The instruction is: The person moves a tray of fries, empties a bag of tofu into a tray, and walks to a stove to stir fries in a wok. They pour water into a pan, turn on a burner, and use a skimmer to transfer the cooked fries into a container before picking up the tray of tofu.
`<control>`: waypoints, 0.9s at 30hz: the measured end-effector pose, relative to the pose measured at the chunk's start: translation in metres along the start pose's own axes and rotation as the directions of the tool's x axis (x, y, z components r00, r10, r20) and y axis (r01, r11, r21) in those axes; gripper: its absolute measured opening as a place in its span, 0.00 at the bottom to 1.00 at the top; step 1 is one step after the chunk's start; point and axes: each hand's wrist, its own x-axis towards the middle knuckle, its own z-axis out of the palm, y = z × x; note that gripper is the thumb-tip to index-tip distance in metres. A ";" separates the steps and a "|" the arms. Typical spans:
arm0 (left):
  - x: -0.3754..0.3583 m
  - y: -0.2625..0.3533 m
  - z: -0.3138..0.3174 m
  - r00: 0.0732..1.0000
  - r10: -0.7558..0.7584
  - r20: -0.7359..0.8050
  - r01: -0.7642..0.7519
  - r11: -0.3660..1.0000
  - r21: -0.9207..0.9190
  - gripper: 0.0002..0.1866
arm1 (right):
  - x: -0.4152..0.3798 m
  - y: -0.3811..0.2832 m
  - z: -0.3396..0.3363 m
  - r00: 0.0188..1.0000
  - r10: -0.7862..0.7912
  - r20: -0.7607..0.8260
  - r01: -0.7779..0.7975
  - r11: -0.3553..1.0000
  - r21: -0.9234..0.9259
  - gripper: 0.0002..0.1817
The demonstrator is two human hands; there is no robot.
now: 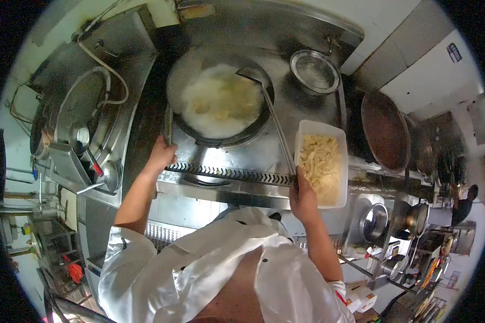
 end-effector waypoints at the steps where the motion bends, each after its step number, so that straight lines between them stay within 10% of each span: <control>1: 0.007 0.000 0.003 1.000 0.007 0.003 -0.007 1.000 0.004 0.16 | -0.007 0.000 -0.001 0.999 0.042 0.015 -0.043 0.994 0.104 0.30; 3: 0.025 -0.001 0.008 0.900 -0.276 0.338 0.380 0.877 -0.295 0.06 | -0.019 -0.003 -0.002 0.996 0.084 0.029 -0.088 0.974 0.210 0.30; 7: 0.045 0.014 0.034 0.697 -0.371 0.613 0.691 0.574 -0.439 0.08 | -0.035 -0.008 -0.006 0.986 0.164 0.042 -0.166 0.885 0.435 0.30; 14: 0.062 0.009 0.069 0.419 -0.132 0.898 0.908 0.075 -0.413 0.06 | -0.047 -0.031 -0.022 0.932 0.287 0.220 -0.356 0.621 0.698 0.31; 27: 0.048 -0.009 0.064 0.528 0.048 0.848 0.840 0.117 -0.530 0.07 | -0.068 -0.027 -0.020 0.872 0.440 0.215 -0.427 0.468 0.774 0.32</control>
